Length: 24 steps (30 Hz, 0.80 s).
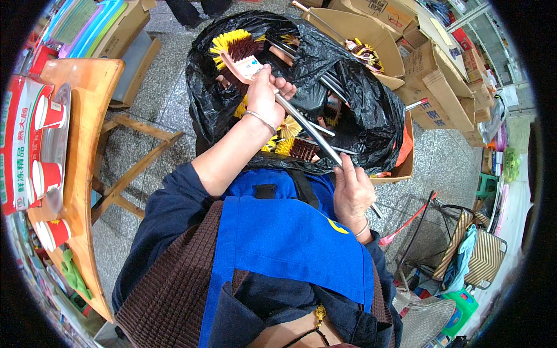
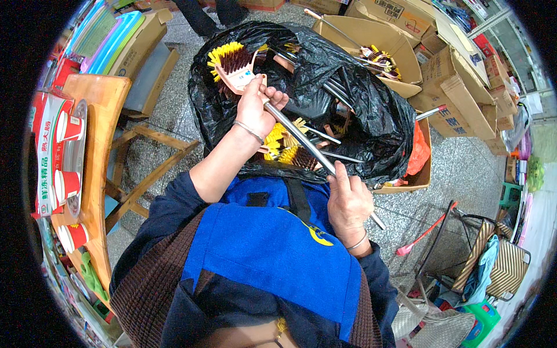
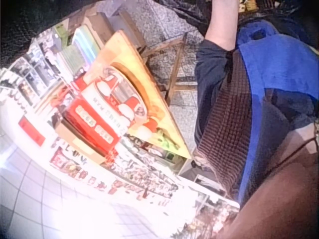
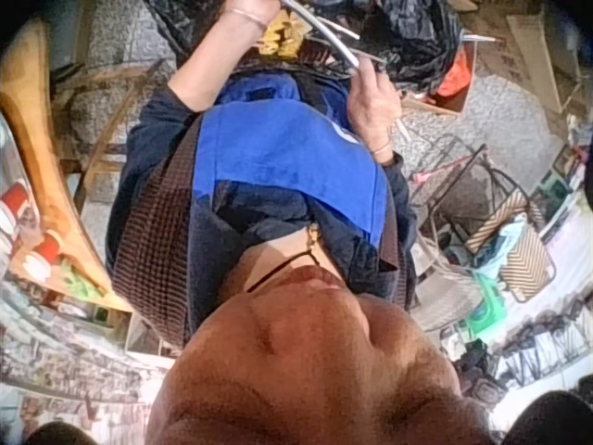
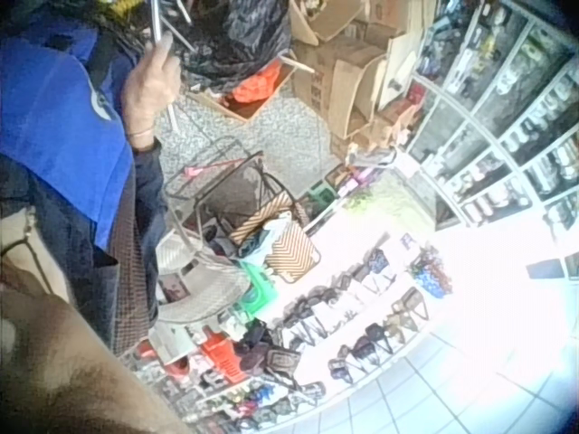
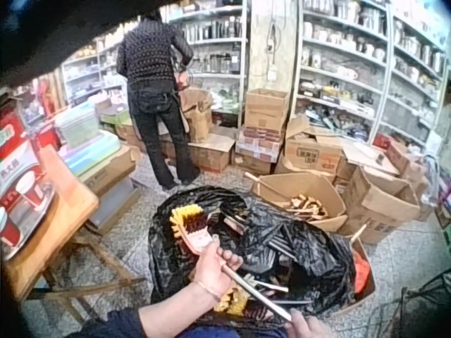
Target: The person repeatedly inserts metal rods into the plastic bases of yellow and brown bristle broom heads retrieved from a black plastic bag. The person handles the broom heads and rods one at a time, aligning and pushing the rods into the bases.
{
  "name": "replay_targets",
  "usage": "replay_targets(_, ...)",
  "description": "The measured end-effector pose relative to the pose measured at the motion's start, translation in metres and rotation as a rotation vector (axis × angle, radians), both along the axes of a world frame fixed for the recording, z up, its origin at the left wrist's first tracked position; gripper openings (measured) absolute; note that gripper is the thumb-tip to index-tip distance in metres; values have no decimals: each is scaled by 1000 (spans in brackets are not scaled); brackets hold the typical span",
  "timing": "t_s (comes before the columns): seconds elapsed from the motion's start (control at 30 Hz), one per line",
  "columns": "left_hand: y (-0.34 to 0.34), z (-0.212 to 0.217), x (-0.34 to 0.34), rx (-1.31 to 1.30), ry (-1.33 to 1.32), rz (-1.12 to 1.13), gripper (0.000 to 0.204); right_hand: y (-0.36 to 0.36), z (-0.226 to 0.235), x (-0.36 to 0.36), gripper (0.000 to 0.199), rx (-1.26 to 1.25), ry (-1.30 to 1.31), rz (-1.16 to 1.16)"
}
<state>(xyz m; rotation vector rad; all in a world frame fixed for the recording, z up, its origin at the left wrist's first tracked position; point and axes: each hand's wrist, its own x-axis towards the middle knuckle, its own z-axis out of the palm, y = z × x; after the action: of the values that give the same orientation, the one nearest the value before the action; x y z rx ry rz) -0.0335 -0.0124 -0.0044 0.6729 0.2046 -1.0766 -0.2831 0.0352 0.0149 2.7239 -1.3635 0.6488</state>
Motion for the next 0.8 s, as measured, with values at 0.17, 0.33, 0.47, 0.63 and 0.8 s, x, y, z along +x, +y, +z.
replay_targets(0.17,-3,1,-3,26,-67,31,31,5,-2,-1,32,187,-91,-12)
replay_targets(0.33,-2,3,-5,-48,-123,12,33,11,-6,3,24,652,-346,-85)
replay_targets(0.47,-2,2,-2,-239,-99,-89,33,0,-3,-3,30,1639,-779,-121)
replay_targets(0.63,-4,0,-1,-367,-44,-147,33,-16,-6,-9,29,1796,-816,-68)
replay_targets(0.8,-3,8,2,-267,-41,-186,32,-11,-15,-9,24,1344,-743,-110)
